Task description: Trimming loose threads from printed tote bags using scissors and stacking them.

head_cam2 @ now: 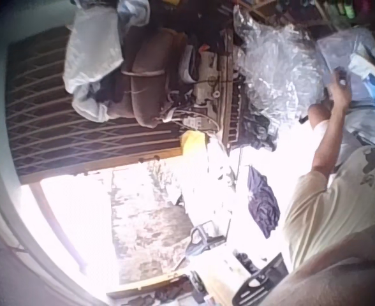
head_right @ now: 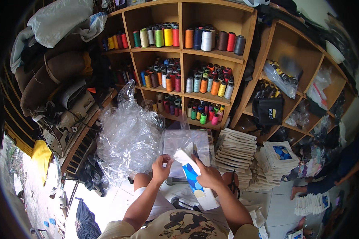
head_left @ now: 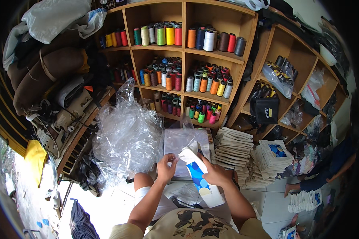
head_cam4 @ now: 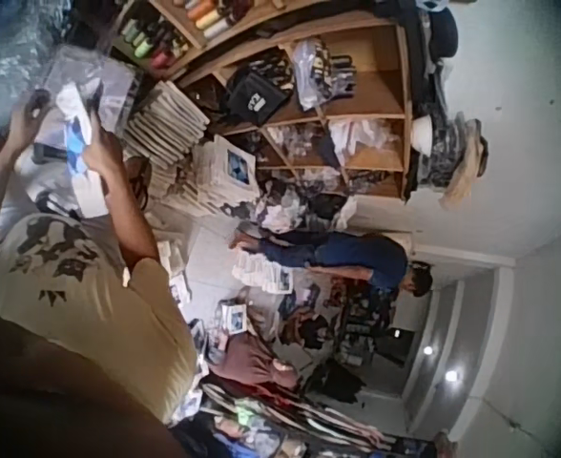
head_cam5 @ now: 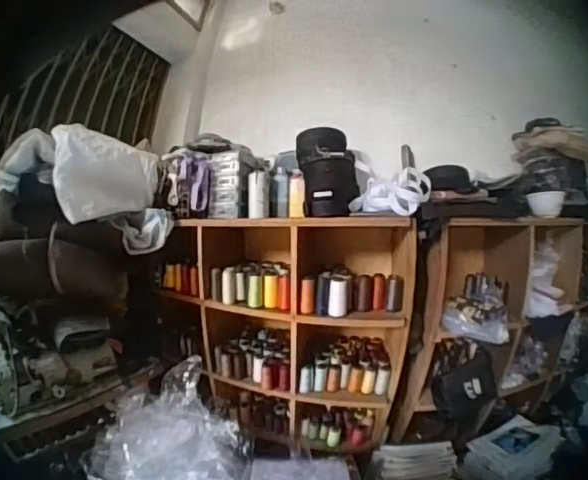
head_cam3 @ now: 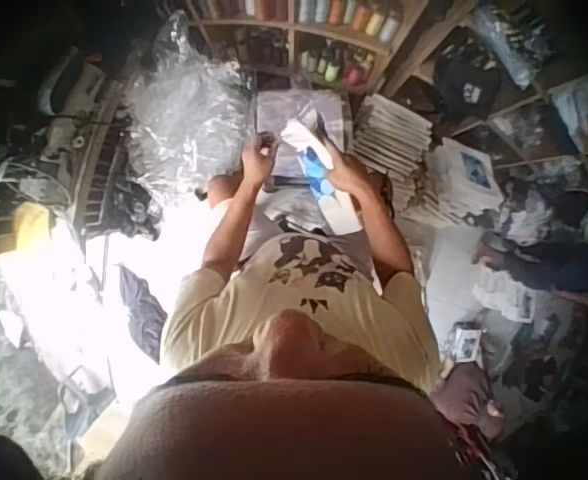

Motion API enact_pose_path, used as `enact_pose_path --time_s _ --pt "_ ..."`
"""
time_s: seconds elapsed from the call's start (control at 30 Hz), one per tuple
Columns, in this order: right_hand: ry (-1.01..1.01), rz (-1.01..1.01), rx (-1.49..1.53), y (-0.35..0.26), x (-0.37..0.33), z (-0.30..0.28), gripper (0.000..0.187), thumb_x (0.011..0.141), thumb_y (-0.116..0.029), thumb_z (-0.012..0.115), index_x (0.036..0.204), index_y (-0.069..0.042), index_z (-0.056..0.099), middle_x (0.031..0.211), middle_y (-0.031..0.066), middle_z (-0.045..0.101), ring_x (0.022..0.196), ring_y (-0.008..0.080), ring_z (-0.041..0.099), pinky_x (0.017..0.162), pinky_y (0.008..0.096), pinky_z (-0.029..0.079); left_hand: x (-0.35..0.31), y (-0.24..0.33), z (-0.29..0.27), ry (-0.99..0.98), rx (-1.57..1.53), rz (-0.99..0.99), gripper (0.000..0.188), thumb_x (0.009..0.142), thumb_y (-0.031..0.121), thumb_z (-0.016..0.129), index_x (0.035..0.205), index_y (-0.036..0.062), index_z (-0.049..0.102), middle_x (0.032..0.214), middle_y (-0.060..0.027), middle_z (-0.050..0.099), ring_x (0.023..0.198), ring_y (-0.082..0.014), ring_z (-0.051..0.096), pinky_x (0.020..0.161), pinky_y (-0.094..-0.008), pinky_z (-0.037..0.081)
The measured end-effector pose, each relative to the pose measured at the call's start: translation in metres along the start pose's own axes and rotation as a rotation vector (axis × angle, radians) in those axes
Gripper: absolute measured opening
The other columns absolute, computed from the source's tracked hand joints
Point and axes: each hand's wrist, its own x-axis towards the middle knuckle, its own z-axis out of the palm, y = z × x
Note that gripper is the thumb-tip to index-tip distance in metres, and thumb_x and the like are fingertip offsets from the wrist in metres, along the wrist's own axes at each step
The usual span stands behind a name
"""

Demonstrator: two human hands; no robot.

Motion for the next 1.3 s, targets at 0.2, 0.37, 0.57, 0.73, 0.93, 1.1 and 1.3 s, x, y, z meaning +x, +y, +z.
enact_pose_path --time_s 0.2,0.37,0.57,0.73,0.93,1.1,1.3 --pt "0.059 0.068 0.171 0.011 0.002 0.006 0.094 0.072 -0.013 0.065 0.151 -0.028 0.018 0.110 0.0266 0.063 0.099 0.0420 0.063 0.083 0.0430 0.050 -0.011 -0.002 0.014 0.032 0.104 0.135 0.013 0.081 0.002 0.066 0.092 0.0011 0.061 0.078 -0.0122 0.064 0.068 -0.0250 0.064 0.064 -0.0343 0.051" --pt "0.159 0.015 0.242 0.022 0.010 0.016 0.088 0.072 -0.014 0.063 0.149 -0.019 0.022 0.103 0.0292 0.064 0.095 0.0451 0.062 0.081 0.0470 0.049 -0.024 -0.018 0.026 -0.017 -0.033 0.085 0.031 0.080 0.003 0.068 0.107 -0.0005 0.054 0.098 -0.0151 0.059 0.074 -0.0226 0.063 0.063 -0.0311 0.052" --pt "0.086 0.006 0.312 0.022 0.007 0.016 0.087 0.070 -0.012 0.065 0.148 -0.018 0.026 0.108 0.0286 0.063 0.099 0.0437 0.061 0.082 0.0453 0.049 0.002 -0.015 0.025 0.033 -0.113 -0.093 0.036 0.084 0.009 0.067 0.115 -0.0002 0.053 0.101 -0.0154 0.059 0.079 -0.0240 0.065 0.061 -0.0313 0.053" --pt "0.146 -0.056 0.366 0.034 0.009 0.025 0.087 0.070 -0.012 0.065 0.148 -0.018 0.026 0.107 0.0281 0.063 0.097 0.0441 0.062 0.081 0.0461 0.049 0.005 -0.020 0.031 -0.021 0.128 0.098 0.009 0.087 0.007 0.059 0.085 -0.0009 0.061 0.076 -0.0175 0.059 0.067 -0.0312 0.061 0.059 -0.0381 0.049" --pt "0.192 0.094 0.138 0.029 0.021 0.033 0.082 0.072 -0.011 0.056 0.148 -0.015 0.026 0.096 0.0289 0.065 0.090 0.0453 0.063 0.079 0.0496 0.049 -0.043 -0.022 0.049 -0.191 0.089 0.087 0.011 0.086 0.007 0.059 0.080 -0.0014 0.057 0.074 -0.0182 0.057 0.065 -0.0334 0.059 0.060 -0.0407 0.047" --pt "0.188 0.143 0.019 0.024 0.033 0.050 0.080 0.071 -0.011 0.053 0.148 -0.015 0.027 0.090 0.0278 0.066 0.084 0.0454 0.064 0.076 0.0509 0.050 -0.064 -0.030 0.051 -0.208 0.216 -0.005 0.018 0.083 0.010 0.065 0.083 -0.0028 0.052 0.077 -0.0178 0.055 0.065 -0.0316 0.059 0.060 -0.0400 0.047" --pt "0.111 0.120 0.011 0.008 0.039 0.065 0.082 0.072 -0.012 0.054 0.149 -0.015 0.025 0.096 0.0272 0.066 0.090 0.0425 0.065 0.079 0.0485 0.051 -0.036 -0.036 0.058 0.095 0.083 0.080 0.047 0.078 0.003 0.069 0.111 -0.0033 0.035 0.104 -0.0168 0.047 0.070 -0.0278 0.058 0.058 -0.0420 0.046"
